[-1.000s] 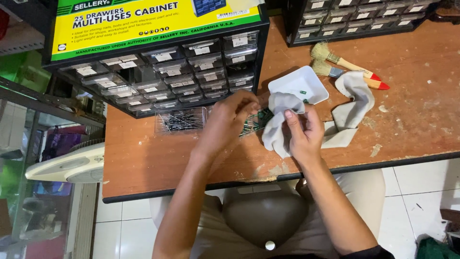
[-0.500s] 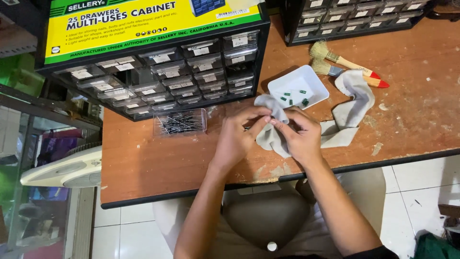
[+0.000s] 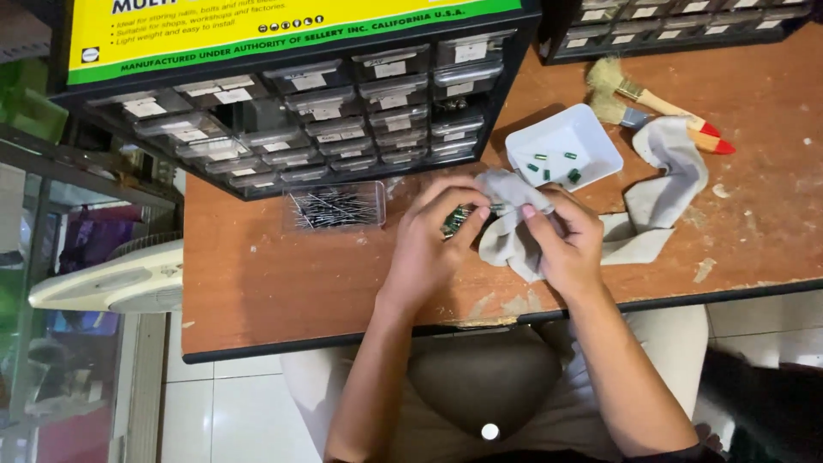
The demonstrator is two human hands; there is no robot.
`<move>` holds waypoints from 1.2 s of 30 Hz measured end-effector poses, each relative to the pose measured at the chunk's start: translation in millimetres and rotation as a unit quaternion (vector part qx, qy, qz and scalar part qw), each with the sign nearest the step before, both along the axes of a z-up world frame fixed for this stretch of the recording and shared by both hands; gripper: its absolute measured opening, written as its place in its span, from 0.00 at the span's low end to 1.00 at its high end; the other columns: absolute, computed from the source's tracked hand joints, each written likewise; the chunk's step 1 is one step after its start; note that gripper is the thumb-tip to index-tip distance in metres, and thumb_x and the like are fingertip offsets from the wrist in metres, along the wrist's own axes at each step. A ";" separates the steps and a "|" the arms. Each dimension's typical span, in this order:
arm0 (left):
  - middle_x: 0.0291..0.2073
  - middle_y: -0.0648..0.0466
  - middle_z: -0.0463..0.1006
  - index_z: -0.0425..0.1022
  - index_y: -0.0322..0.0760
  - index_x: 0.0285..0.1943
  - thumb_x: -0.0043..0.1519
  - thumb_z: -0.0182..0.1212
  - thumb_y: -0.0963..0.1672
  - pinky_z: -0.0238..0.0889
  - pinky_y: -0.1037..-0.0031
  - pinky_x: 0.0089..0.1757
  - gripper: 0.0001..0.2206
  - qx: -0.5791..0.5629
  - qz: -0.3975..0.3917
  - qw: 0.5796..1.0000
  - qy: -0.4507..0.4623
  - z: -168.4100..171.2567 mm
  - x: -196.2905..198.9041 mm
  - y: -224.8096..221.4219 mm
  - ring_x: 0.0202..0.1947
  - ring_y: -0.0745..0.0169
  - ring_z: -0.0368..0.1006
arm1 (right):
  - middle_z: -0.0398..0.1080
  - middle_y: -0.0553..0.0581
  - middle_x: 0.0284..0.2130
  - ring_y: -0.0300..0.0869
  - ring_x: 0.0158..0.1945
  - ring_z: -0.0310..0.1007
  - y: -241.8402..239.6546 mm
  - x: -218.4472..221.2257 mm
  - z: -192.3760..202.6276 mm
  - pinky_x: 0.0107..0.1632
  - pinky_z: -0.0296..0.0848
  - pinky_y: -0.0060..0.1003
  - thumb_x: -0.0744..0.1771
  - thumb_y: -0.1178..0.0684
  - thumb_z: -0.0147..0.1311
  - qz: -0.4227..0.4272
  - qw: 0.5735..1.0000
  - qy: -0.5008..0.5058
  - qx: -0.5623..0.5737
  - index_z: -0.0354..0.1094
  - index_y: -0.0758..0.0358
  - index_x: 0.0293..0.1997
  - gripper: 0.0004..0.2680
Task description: Cleaning small green electronic pins with a cloth and sorting them into a tray on a workbench.
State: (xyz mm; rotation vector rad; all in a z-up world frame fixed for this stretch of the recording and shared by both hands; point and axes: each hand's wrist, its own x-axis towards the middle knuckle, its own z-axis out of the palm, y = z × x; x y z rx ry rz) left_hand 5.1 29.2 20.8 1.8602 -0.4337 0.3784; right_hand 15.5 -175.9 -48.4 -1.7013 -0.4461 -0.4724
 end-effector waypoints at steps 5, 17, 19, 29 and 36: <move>0.57 0.44 0.77 0.77 0.37 0.45 0.64 0.63 0.38 0.68 0.46 0.53 0.04 -0.060 -0.068 0.996 0.010 -2.8 -1.5 -3.8 0.56 0.30 0.75 | 0.68 0.64 0.30 0.48 0.33 0.67 5.9 0.3 10.2 0.41 0.67 0.43 0.69 0.64 0.50 0.038 0.999 -0.006 -0.008 0.71 0.74 0.35 0.05; 0.41 0.54 0.82 0.80 0.42 0.48 0.66 0.64 0.39 0.72 0.58 0.49 0.05 -0.098 -0.008 0.995 -0.019 -28.0 2.3 -1.8 0.48 0.46 0.80 | 0.69 0.65 0.30 0.48 0.34 0.67 -1.4 -3.6 -8.5 0.41 0.66 0.43 0.69 0.64 0.53 -0.005 1.000 -0.020 -0.010 0.71 0.75 0.39 0.03; 0.40 0.53 0.81 0.80 0.41 0.47 0.65 0.64 0.40 0.71 0.58 0.48 0.05 -0.106 -0.002 0.994 -0.017 -29.5 2.6 -1.3 0.46 0.45 0.80 | 0.66 0.58 0.29 0.40 0.37 0.63 -6.6 -1.0 -16.0 0.42 0.65 0.39 0.70 0.63 0.51 -0.023 0.999 0.028 0.019 0.72 0.73 0.43 0.04; 0.45 0.51 0.77 0.78 0.39 0.45 0.65 0.63 0.39 0.65 0.56 0.54 0.03 -0.152 -0.032 0.986 -0.061 -28.2 1.5 -4.5 0.50 0.47 0.74 | 0.61 0.49 0.29 0.33 0.37 0.59 28.2 3.5 34.0 0.43 0.60 0.27 0.69 0.64 0.50 -0.166 0.961 0.125 0.181 0.71 0.66 0.42 0.03; 0.39 0.51 0.78 0.79 0.39 0.42 0.62 0.65 0.39 0.70 0.58 0.46 0.03 -0.057 0.010 0.995 -0.082 -26.5 1.4 -6.6 0.42 0.43 0.77 | 0.72 0.59 0.32 0.40 0.43 0.68 11.7 -1.0 4.0 0.50 0.68 0.36 0.68 0.61 0.56 -0.014 0.985 0.118 0.124 0.75 0.68 0.39 0.03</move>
